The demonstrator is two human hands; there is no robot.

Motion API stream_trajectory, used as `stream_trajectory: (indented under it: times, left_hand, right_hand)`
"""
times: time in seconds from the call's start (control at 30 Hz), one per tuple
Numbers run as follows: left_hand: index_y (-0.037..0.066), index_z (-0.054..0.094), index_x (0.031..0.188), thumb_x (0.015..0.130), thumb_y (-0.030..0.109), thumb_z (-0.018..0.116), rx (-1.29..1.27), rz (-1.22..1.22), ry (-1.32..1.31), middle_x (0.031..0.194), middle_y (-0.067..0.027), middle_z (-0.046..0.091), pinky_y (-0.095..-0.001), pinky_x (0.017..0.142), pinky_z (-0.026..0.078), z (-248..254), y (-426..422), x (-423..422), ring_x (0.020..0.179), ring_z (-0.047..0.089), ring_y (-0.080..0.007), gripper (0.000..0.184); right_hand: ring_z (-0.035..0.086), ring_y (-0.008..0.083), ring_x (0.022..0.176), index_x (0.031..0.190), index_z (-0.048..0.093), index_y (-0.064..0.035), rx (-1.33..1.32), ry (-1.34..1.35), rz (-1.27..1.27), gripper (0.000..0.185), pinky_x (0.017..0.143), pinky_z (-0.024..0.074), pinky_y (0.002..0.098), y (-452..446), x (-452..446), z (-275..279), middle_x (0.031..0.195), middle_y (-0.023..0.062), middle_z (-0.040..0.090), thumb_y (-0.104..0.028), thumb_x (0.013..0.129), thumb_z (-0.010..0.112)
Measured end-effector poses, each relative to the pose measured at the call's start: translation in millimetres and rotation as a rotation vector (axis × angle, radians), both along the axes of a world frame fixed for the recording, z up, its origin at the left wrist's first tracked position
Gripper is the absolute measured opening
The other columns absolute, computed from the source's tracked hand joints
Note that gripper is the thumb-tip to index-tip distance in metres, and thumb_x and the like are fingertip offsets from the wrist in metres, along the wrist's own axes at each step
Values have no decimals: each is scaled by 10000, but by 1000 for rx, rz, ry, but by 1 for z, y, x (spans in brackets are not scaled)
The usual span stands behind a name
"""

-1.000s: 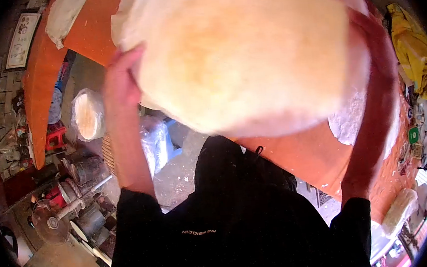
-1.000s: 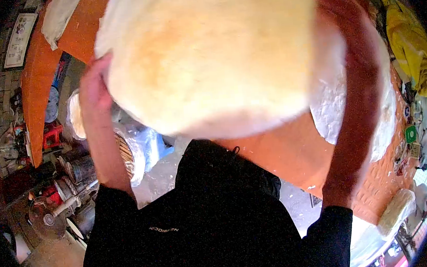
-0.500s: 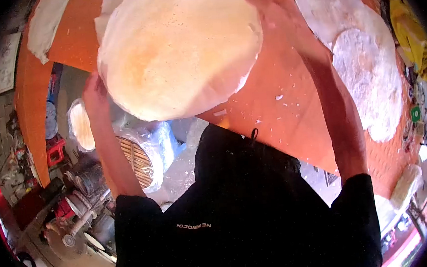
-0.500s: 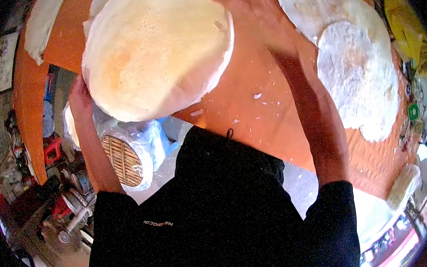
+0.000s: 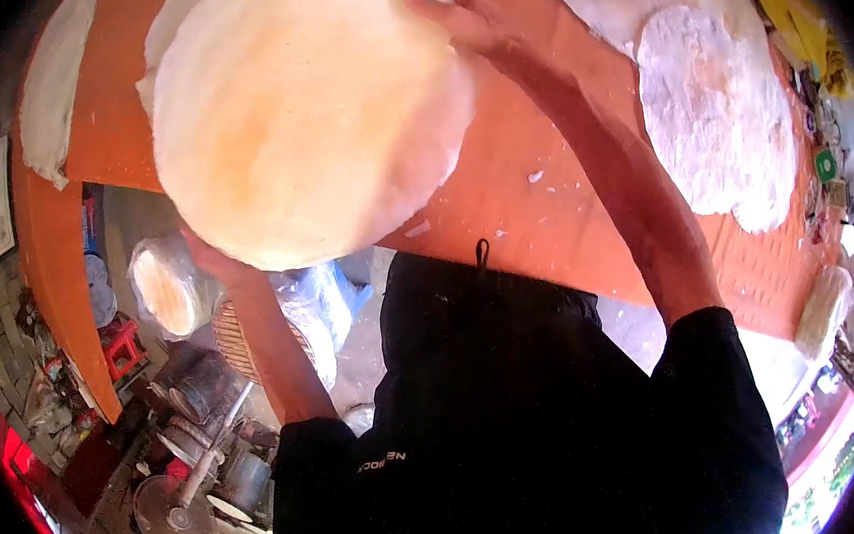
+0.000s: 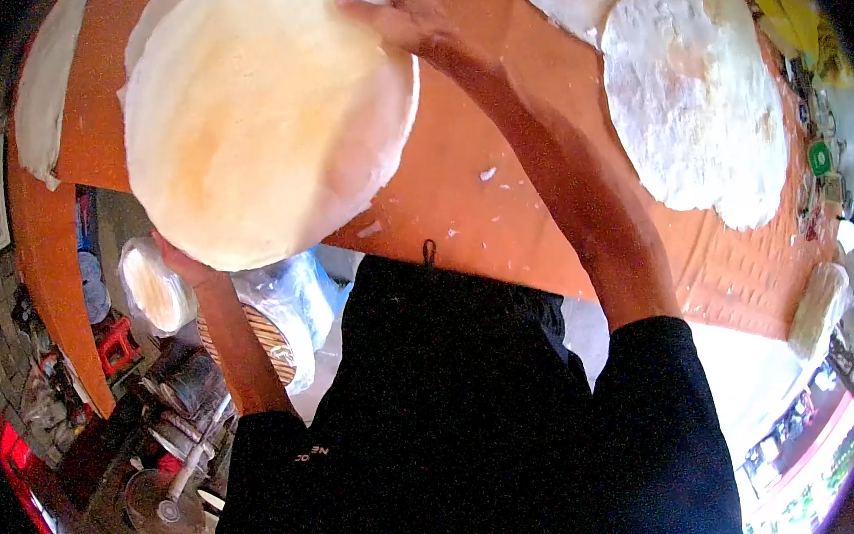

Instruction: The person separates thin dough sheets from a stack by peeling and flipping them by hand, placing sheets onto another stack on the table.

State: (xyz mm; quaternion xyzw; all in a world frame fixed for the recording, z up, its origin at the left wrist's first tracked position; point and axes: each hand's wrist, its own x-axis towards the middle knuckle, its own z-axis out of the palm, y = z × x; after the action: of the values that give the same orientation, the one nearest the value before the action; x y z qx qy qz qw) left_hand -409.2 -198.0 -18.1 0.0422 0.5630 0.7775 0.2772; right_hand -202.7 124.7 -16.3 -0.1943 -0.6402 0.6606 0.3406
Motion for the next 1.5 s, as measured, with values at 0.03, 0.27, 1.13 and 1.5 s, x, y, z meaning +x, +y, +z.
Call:
stream_trajectory:
  times: [0.03, 0.27, 1.13, 1.5]
  left_hand:
    - [17, 376, 1383, 982, 405, 307, 138, -45, -33, 1389, -168, 438, -431, 1043, 389, -9, -3, -2, 1234, 471, -326, 562]
    - [-11, 415, 1343, 951, 443, 328, 6, -109, 207, 1358, -183, 475, -436, 951, 486, -42, 2, -28, 1155, 547, -338, 606]
    - [63, 548, 927, 951, 350, 413, -525, -345, -130, 625, -51, 504, -264, 489, 384, -43, -41, 202, 536, 477, -157, 318]
    - [18, 574, 1017, 983, 376, 404, -360, -973, -296, 737, -77, 607, -268, 568, 441, -9, 123, 327, 617, 568, -160, 397]
  right_hand:
    - [544, 202, 1085, 1314, 492, -24, -83, -90, -24, 495, 947, 431, 358, -3, 3, -10, 1225, 83, 568, -304, 918, 596]
    - [594, 167, 965, 1151, 625, 11, -368, -115, -56, 426, 859, 474, 323, 10, 9, -41, 1067, 64, 645, -341, 913, 598]
    - [599, 190, 655, 1013, 599, 4, -695, -485, -1241, 414, 583, 529, 305, -28, 538, -38, 777, 84, 578, -228, 729, 790]
    - [422, 68, 484, 829, 674, -39, -187, -871, -931, 246, 428, 307, 244, 11, 481, 47, 577, -29, 487, -282, 792, 688]
